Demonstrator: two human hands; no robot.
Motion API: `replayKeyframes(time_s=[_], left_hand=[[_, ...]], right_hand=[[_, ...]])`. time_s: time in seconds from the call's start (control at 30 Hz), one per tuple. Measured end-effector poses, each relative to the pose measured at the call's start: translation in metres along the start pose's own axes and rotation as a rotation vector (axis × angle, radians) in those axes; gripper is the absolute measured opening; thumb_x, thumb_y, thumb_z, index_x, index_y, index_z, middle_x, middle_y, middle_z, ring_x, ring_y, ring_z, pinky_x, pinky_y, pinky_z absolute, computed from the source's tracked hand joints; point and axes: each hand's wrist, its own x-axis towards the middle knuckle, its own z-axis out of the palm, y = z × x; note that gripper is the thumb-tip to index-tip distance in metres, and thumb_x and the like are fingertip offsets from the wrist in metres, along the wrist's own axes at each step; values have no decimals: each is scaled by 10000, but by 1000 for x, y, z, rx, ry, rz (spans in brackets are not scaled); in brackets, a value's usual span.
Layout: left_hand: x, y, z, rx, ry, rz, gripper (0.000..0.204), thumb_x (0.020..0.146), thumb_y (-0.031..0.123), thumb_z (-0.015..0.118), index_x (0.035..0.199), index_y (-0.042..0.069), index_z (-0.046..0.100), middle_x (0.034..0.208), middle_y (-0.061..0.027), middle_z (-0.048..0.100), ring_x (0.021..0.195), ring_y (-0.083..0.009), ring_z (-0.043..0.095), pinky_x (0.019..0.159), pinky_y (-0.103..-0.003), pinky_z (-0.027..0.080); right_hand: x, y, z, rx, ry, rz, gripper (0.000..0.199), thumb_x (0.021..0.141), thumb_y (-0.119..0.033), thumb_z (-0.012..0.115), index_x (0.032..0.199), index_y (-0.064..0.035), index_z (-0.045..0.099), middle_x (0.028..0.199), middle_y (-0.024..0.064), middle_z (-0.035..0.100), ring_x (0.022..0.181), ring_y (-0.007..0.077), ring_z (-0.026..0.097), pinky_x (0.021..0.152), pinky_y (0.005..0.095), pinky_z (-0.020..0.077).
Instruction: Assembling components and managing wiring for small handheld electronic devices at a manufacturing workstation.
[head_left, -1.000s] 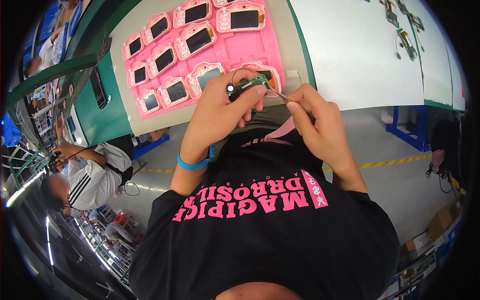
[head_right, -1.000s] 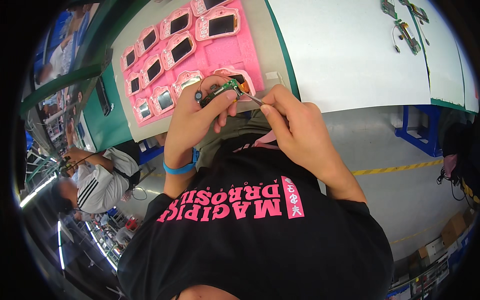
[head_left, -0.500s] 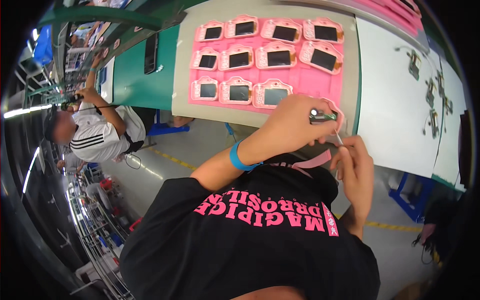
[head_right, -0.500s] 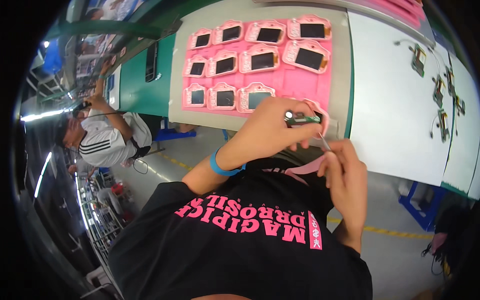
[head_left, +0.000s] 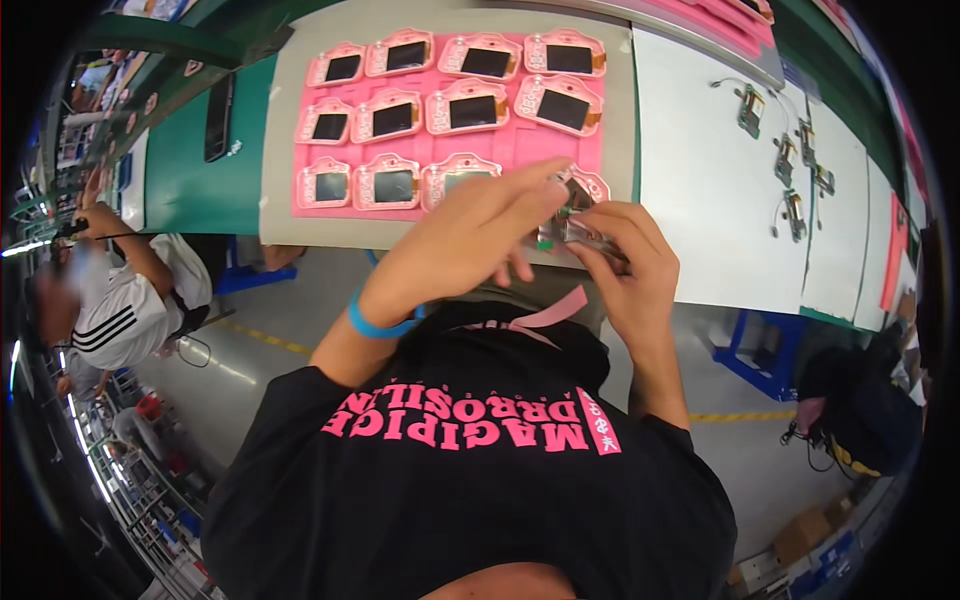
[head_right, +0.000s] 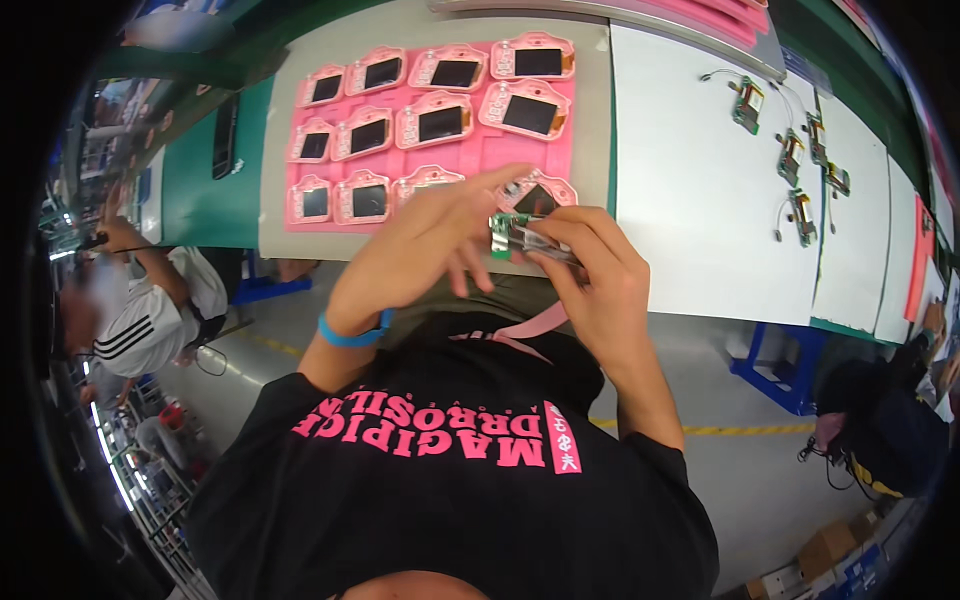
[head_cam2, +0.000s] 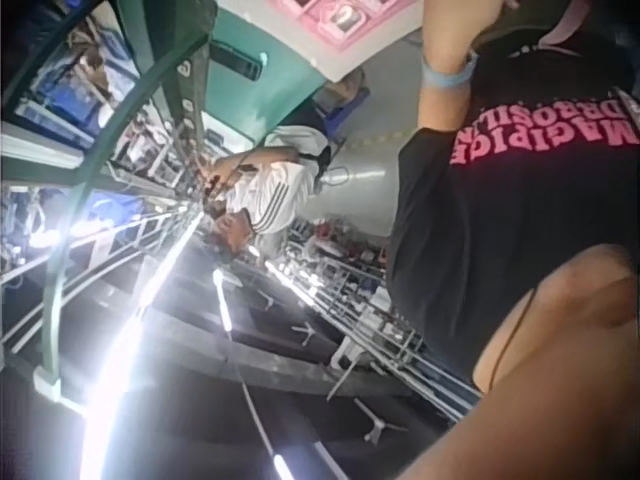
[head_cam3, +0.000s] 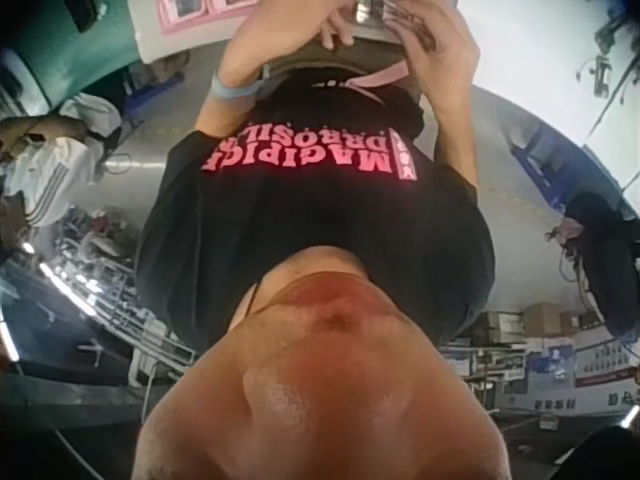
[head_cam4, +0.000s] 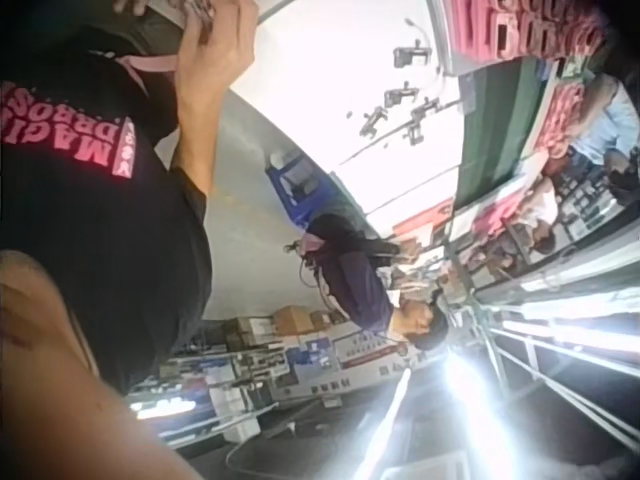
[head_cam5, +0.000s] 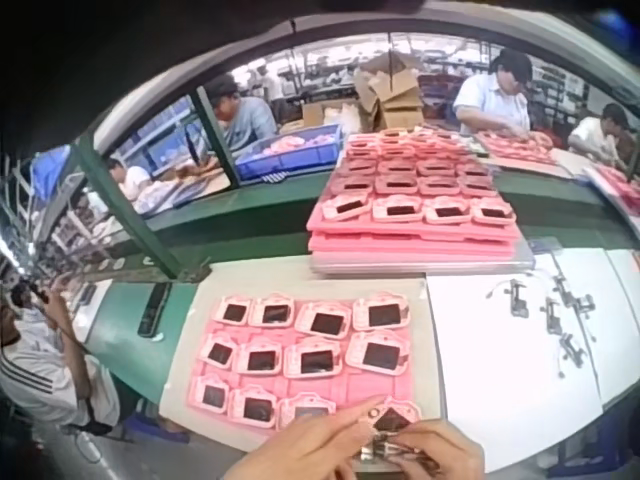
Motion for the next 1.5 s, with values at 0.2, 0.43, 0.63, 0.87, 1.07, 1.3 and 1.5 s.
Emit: replayKeyframes(time_s=[0.2,0.43,0.63,0.87,1.07,1.3,1.5], left_hand=[[5,-33,-8,709,334,553,564,899,137,763,1453,122,661,1072,-108,716,923,-227,687,799,-328,564],[38,-41,-16,830,386,841,698,732,108,843,1408,140,671,1174,-80,685,1085,-248,579,922,-362,507],[33,-45,-17,809,381,768,760,695,131,891,1423,149,675,1167,-71,670,1085,-247,583,925,-361,502],[36,-52,-15,810,423,810,726,715,228,914,1391,151,661,1049,-34,632,1027,-222,548,901,-339,483],[39,-55,-13,791,410,866,700,726,249,906,1376,155,665,1042,-21,636,1014,-216,544,901,-344,478],[41,-54,-5,882,436,890,682,784,282,861,1406,122,632,1069,-57,653,1041,-242,542,933,-369,469],[24,-45,-19,694,436,848,707,780,243,897,1436,121,663,1103,-27,699,1053,-228,561,969,-346,477]], right_hand=[[10,1,5,-224,12,-103,279,840,63,804,1106,-8,757,1163,53,707,861,150,635,687,241,493],[16,-10,7,-177,101,-68,250,850,48,798,1085,-32,769,1145,34,701,830,141,628,682,267,499],[12,1,8,155,286,125,238,851,31,808,1076,-33,769,1153,29,701,841,141,634,689,263,507],[9,-12,7,-260,60,-9,219,857,42,791,1062,-27,757,1144,37,683,795,128,568,660,244,447],[16,-9,5,-337,-10,8,238,839,58,796,1059,-23,753,1135,41,681,792,135,570,660,250,448],[25,9,0,-201,-9,103,293,786,62,842,1023,-30,696,1049,18,641,755,131,542,669,243,448],[29,26,-21,328,38,212,259,853,18,773,1085,-47,676,858,-21,542,744,73,443,657,218,377]])
